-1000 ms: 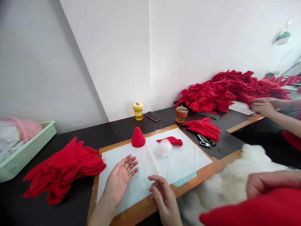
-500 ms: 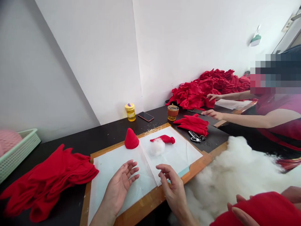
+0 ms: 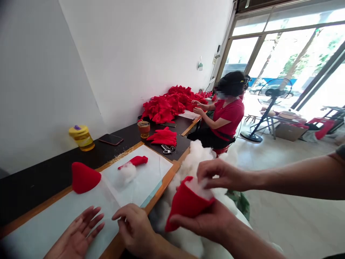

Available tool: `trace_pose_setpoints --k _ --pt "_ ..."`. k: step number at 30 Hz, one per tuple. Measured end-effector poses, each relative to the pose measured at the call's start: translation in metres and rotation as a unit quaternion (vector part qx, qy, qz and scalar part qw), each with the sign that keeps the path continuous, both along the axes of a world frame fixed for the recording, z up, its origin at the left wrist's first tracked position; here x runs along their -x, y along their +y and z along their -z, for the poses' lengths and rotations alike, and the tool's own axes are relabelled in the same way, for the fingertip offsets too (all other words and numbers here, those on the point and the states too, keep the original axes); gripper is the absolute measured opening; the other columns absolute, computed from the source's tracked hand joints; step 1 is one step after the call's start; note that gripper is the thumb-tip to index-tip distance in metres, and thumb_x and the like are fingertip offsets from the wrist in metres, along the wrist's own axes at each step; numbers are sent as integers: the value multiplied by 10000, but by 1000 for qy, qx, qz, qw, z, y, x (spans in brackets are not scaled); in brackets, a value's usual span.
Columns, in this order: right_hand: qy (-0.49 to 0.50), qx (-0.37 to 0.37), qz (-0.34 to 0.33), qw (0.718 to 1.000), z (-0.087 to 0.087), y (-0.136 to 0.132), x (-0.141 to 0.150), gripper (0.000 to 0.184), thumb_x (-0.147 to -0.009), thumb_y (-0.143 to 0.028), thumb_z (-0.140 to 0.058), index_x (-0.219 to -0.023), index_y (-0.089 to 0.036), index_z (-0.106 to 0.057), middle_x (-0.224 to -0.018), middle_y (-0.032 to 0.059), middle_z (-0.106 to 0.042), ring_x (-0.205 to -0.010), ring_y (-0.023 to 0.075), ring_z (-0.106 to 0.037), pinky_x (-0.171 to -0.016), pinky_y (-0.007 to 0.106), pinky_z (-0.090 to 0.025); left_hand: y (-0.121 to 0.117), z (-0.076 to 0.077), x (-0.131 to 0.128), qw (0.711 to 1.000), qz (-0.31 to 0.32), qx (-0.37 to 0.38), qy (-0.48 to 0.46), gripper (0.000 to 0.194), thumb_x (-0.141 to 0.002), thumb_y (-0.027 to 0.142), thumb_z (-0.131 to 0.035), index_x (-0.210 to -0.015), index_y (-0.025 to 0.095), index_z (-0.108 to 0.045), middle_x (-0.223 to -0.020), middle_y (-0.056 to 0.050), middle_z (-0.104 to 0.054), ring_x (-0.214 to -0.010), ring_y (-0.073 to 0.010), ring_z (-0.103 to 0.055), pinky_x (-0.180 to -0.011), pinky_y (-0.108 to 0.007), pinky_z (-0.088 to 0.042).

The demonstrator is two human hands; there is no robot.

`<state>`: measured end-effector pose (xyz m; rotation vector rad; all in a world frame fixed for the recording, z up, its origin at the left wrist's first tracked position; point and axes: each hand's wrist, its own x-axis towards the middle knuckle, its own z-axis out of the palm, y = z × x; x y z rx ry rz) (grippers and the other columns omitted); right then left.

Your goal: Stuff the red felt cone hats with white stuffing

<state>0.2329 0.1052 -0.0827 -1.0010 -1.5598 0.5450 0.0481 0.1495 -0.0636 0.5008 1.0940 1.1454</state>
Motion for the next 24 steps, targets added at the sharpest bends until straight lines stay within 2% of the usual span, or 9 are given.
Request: trace_pose_setpoints --k 2,7,10,14,18,21,24 --pt "-6 3 -9 1000 2 -1 -1 277 -863 -119 -496 -1056 -218 -669 -928 42 -685 -773 159 -633 -704 245 -513 -1 -1 0 1000 -4 6 -1 388 -752 309 -703 -1124 204 -679 -1212 -71 -704 -1069 -251 -682 -743 -305 -651" --pt "-23 8 -11 1000 3 -6 -4 255 -901 -132 -477 -1057 -225 -657 -919 32 -684 -772 155 -637 -720 251 -505 -12 -26 -12 999 -20 44 0 351 -799 254 -623 -1141 180 -655 -1210 -93 -696 -1059 -236 -677 -747 -314 -640" --pt "-34 14 -9 999 7 -10 -3 246 -928 -146 -472 -1072 -233 -651 -933 26 -693 -811 161 -648 -754 264 -501 -18 -33 -16 999 -28 44 -5 333 -818 209 -605 -1147 163 -637 -1213 -103 -686 -1029 -213 -677 -765 -307 -623" --pt "-44 33 -26 998 13 -12 -2 256 -952 -135 -454 -1092 -252 -634 -991 17 -700 -885 164 -666 -800 269 -507 -22 -29 -11 1000 -25 9 -10 354 -817 228 -651 -1162 153 -618 -1204 -110 -677 -1003 -208 -670 -801 -319 -600" --pt "-63 44 -33 996 14 -13 0 278 -955 -131 -469 -1109 -281 -645 -1017 8 -716 -881 178 -681 -800 285 -525 -25 -26 -10 1000 -8 -28 8 437 -782 340 -732 -1161 147 -627 -1226 -131 -659 -1020 -227 -656 -823 -328 -570" --pt "-48 33 -47 997 10 -17 2 295 -963 -146 -478 -1127 -308 -663 -1025 10 -725 -907 202 -701 -804 292 -564 -31 -26 -17 998 15 -49 25 479 -758 410 -768 -1140 150 -643 -1244 -133 -645 -1025 -228 -639 -841 -327 -550" --pt "-29 4 -77 997 7 -18 4 350 -972 -120 -450 -1185 -329 -633 -1078 4 -726 -979 193 -706 -849 284 -580 -36 -25 -24 997 30 -58 37 428 -771 421 -741 -1084 144 -652 -1206 -128 -642 -979 -205 -619 -819 -312 -532"
